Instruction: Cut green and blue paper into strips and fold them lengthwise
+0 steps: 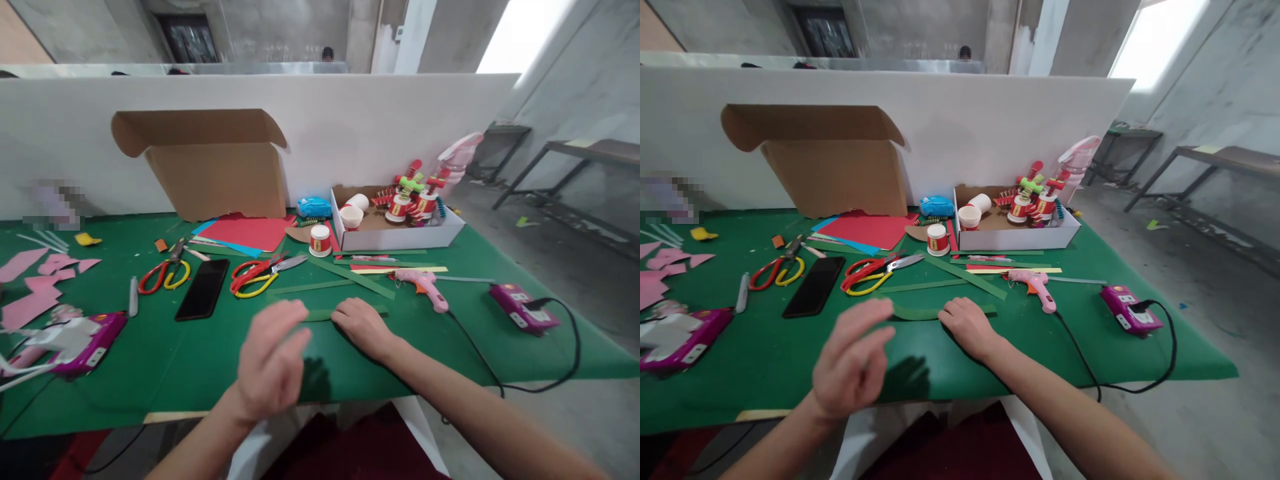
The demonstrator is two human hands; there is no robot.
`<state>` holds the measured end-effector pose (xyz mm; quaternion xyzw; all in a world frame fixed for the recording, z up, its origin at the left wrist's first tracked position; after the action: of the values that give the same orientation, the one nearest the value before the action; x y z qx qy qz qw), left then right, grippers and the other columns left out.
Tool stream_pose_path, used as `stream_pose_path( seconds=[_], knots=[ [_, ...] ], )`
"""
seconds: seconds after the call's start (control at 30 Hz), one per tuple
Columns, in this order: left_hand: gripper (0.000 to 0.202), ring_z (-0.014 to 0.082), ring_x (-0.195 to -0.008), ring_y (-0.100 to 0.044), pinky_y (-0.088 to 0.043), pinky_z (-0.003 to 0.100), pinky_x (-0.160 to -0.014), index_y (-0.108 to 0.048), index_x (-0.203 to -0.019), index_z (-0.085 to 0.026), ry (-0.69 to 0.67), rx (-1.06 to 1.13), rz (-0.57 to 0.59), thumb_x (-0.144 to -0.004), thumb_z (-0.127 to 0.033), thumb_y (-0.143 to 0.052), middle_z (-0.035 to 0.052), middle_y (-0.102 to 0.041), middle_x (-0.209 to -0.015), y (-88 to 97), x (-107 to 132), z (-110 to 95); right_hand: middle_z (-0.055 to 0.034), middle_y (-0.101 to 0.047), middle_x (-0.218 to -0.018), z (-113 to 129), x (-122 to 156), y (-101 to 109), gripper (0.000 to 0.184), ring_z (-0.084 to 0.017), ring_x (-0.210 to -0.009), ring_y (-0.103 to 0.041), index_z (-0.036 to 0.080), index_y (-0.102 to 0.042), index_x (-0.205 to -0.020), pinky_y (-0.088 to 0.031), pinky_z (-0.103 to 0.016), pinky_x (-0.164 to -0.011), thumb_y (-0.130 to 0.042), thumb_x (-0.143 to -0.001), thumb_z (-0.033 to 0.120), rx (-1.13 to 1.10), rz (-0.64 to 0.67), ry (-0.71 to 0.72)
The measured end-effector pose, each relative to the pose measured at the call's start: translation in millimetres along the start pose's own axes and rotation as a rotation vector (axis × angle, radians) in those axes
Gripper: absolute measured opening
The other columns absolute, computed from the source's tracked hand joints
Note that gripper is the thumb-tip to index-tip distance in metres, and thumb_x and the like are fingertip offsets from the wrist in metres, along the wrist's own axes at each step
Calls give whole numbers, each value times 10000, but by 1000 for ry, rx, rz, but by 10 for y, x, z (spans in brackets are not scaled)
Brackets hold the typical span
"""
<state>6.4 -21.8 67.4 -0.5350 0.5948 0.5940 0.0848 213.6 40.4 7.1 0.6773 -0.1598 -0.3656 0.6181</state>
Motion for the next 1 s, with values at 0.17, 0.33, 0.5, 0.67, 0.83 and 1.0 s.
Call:
stream_pose_path(
  seconds=[0.17, 0.33, 0.5, 0.67, 0.83, 1.0],
  knots=[
    [334, 221, -1033, -633, -516, 380, -919, -641, -1099, -193, 99, 21, 523, -909, -129, -374, 121, -679, -1138, -344, 6, 30, -43, -610, -777, -34, -1, 2, 245, -176, -739, -473, 175, -623, -782, -325, -304, -689, -462, -962, 135, -1, -13, 42],
    [255, 209, -1000, -605, -494, 365, -927, -649, -1014, -166, 303, -192, 683, -884, -88, -443, 86, -680, -1034, -485, -33, 428, -46, -620, -787, -58, 20, -2, 248, -173, -745, -488, 179, -643, -812, -334, -301, -699, -453, -967, 138, -5, -18, 45],
    [230, 211, -945, -579, -480, 348, -884, -655, -946, -155, 253, -253, 722, -904, -86, -440, 81, -657, -965, -469, -33, 485, -60, -631, -824, -51, 9, 2, 209, -184, -775, -511, 174, -663, -891, -354, -307, -695, -470, -966, 198, -139, -13, -44],
    [221, 215, -882, -550, -465, 347, -823, -653, -867, -162, 224, -325, 710, -911, -100, -446, 79, -631, -909, -510, 9, 481, -63, -660, -905, -35, -32, -7, 173, -185, -840, -550, 205, -693, -953, -378, -317, -743, -525, -951, 247, -257, 15, -137],
    [224, 202, -863, -538, -442, 334, -785, -674, -857, -186, 239, -322, 658, -933, -171, -464, 69, -635, -891, -514, 34, 529, -51, -685, -882, -56, -69, -22, 148, -179, -851, -582, 212, -717, -896, -384, -317, -749, -576, -927, 244, -341, 4, -209],
    [252, 200, -894, -533, -425, 329, -808, -690, -857, -199, 358, -225, 625, -946, -207, -454, 54, -654, -896, -498, -12, 565, -29, -711, -855, -77, -120, 15, 80, -173, -852, -614, 212, -730, -836, -386, -324, -782, -658, -870, 207, -438, 37, -308]
  ],
)
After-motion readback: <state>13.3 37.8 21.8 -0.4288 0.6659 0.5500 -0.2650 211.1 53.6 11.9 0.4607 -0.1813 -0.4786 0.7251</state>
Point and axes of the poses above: each hand's wrist, its own x-axis away from the middle knuckle, its own y-axis out of the back of the hand, z = x × y, the point moved 1 cm from there along -x, towards the middle knuckle
